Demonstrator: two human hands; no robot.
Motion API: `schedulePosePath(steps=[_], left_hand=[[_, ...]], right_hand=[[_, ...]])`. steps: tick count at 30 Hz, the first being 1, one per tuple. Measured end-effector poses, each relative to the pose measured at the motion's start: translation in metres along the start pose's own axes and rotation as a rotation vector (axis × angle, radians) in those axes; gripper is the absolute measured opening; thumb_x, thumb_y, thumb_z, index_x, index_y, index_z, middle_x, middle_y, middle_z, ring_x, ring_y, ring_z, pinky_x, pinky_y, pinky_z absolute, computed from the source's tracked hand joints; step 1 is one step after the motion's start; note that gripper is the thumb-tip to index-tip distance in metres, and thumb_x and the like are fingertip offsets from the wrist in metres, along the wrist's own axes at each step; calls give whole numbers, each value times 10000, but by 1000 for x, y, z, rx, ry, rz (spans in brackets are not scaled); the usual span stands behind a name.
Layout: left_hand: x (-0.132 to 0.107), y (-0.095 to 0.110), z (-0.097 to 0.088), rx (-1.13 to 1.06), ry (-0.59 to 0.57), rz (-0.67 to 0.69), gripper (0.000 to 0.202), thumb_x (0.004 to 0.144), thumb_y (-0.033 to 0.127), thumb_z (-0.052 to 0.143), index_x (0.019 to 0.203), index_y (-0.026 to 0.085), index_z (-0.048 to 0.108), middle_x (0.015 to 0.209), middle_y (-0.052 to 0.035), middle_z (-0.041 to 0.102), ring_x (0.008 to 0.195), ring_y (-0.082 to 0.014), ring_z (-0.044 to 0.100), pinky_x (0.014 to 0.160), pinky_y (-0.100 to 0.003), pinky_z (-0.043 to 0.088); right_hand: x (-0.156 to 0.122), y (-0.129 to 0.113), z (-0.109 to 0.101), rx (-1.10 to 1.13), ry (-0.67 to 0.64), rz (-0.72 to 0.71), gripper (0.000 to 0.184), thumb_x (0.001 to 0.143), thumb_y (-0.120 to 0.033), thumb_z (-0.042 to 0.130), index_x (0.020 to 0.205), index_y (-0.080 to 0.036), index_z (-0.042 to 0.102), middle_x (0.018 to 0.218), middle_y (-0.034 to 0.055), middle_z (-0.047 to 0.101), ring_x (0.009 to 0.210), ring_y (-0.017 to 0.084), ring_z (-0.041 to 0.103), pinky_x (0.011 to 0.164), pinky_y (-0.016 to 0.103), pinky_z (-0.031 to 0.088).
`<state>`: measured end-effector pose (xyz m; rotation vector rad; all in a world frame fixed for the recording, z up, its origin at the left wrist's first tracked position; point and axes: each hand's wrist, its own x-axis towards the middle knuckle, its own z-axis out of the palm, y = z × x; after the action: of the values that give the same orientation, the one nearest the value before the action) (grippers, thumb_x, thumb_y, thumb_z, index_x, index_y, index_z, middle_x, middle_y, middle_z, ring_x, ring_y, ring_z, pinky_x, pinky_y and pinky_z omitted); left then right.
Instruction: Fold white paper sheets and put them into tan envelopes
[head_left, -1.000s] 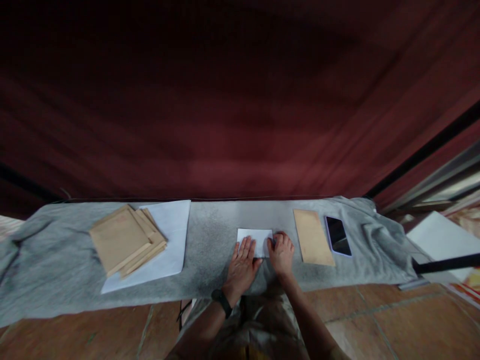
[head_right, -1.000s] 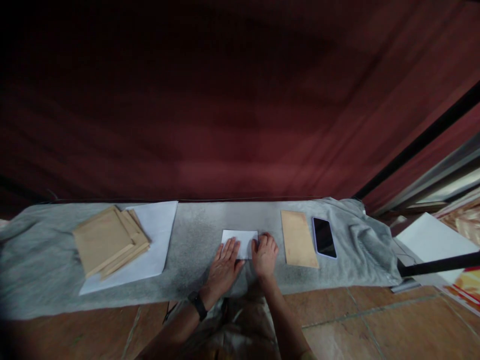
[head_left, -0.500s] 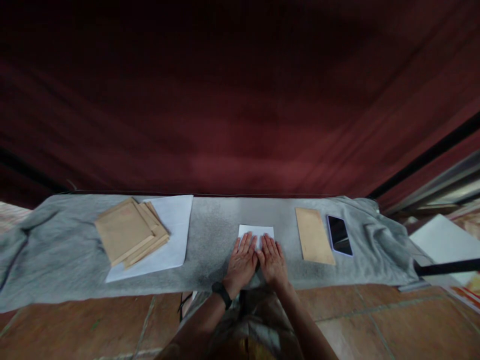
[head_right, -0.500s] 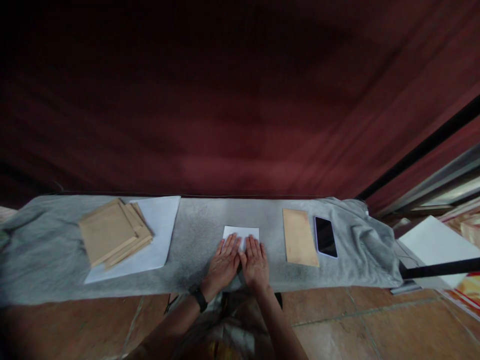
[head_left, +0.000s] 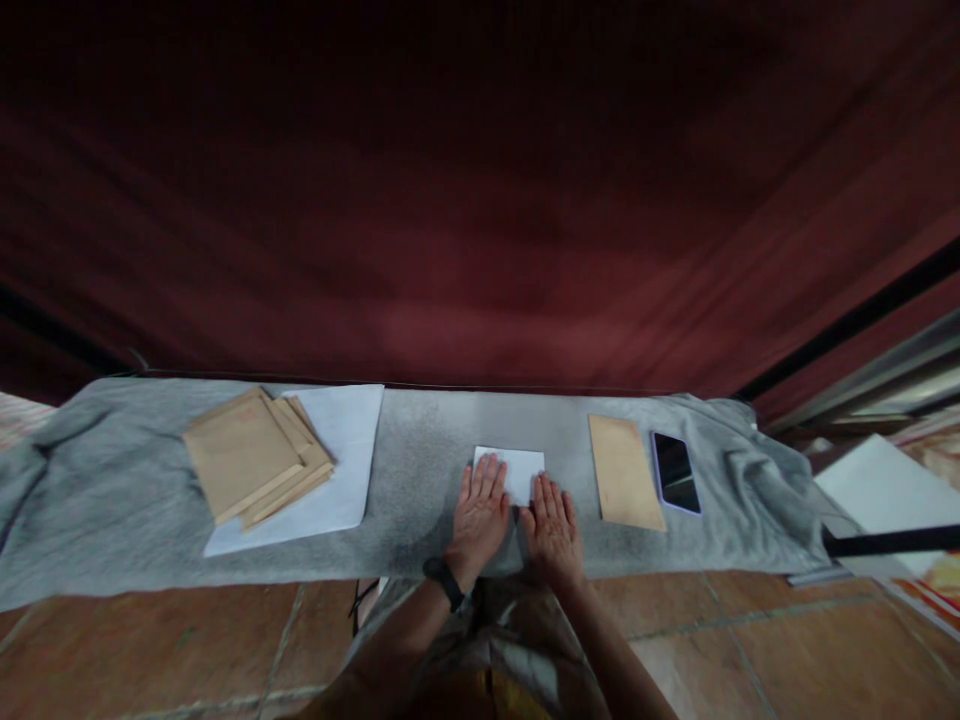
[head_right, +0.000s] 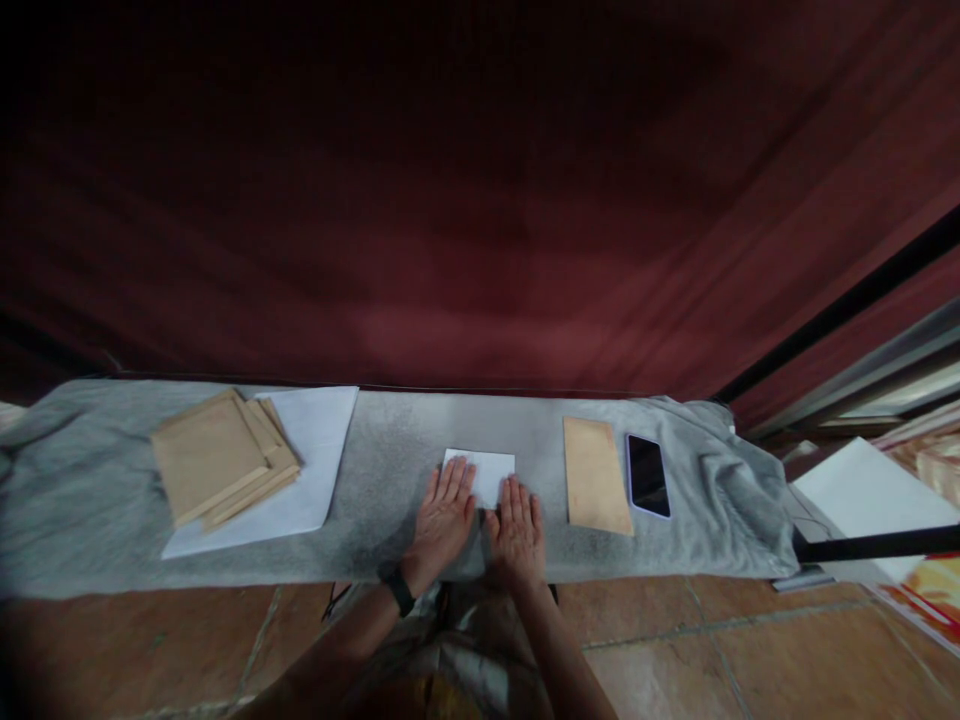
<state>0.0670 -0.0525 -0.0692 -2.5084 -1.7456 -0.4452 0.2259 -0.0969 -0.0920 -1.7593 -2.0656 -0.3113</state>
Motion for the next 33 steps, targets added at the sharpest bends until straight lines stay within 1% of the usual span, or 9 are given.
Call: schedulePosePath(steps=[2,4,8,12,16,20,25,30,33], left_hand=[[2,8,-1,-29,-21,80,542,1006,240,385,1545,180,392,1634,-79,375,1534,-261,282,1254,-505,262],[2,12,-1,-46,-31,108,529,1019,254,381,1546,202,395,1633,-75,378,1533,-255,284,1252,-497,265],[0,7,1,-59,-28,139,519,1033,283,385,1549,235,389,1643,-72,360,1533,-251,284,1250,-505,258],[-1,5,1,-45,-39,132,551,1028,325,418,1565,221,361,1633,-114,369,1524,-285,301,1232,-540,262],[0,9,-2,-27,-79,158,595,1008,354,446,1571,187,353,1635,-151,352,1519,-315,305,1227,-561,251],[1,16,-2,13,-119,170,613,988,302,425,1578,161,343,1634,-161,351,1525,-312,292,1244,-584,199],[3,21,-3,46,-164,172,583,988,276,405,1536,75,398,1610,-196,380,1521,-309,302,1254,-563,210],[6,23,-5,0,-190,148,568,1016,286,327,1540,74,374,1634,-179,340,1537,-274,266,1270,-554,171],[8,23,-5,-33,-199,130,563,1026,307,300,1531,74,385,1640,-181,325,1542,-270,253,1280,-530,139]], right_hand=[[0,-1,0,9,-13,7,583,1072,-348,351,1603,-116,283,1579,173,434,1458,282,420,1218,476,250],[-2,0,-1,32,-30,13,561,1071,-341,338,1587,-120,330,1581,169,432,1459,283,419,1219,478,250],[0,4,1,129,-74,67,537,1073,-349,289,1551,-138,410,1567,150,464,1468,279,404,1215,494,264],[22,3,5,303,-101,200,575,1077,-383,194,1488,-118,497,1536,159,503,1470,268,400,1198,524,310],[47,-7,10,428,-179,140,597,1078,-388,162,1471,-103,508,1552,153,483,1469,216,402,1188,452,356],[50,-9,11,272,-209,43,541,1074,-331,208,1480,-122,498,1572,158,455,1494,235,353,1216,502,274],[43,-1,11,105,-222,-23,491,1061,-259,262,1438,-135,551,1580,174,439,1510,249,318,1207,507,260],[35,11,9,71,-166,11,559,1071,-349,226,1564,-137,379,1598,169,411,1500,264,331,1202,500,255],[28,20,8,57,-157,46,577,1071,-367,212,1587,-137,331,1597,148,420,1489,265,348,1207,490,248]])
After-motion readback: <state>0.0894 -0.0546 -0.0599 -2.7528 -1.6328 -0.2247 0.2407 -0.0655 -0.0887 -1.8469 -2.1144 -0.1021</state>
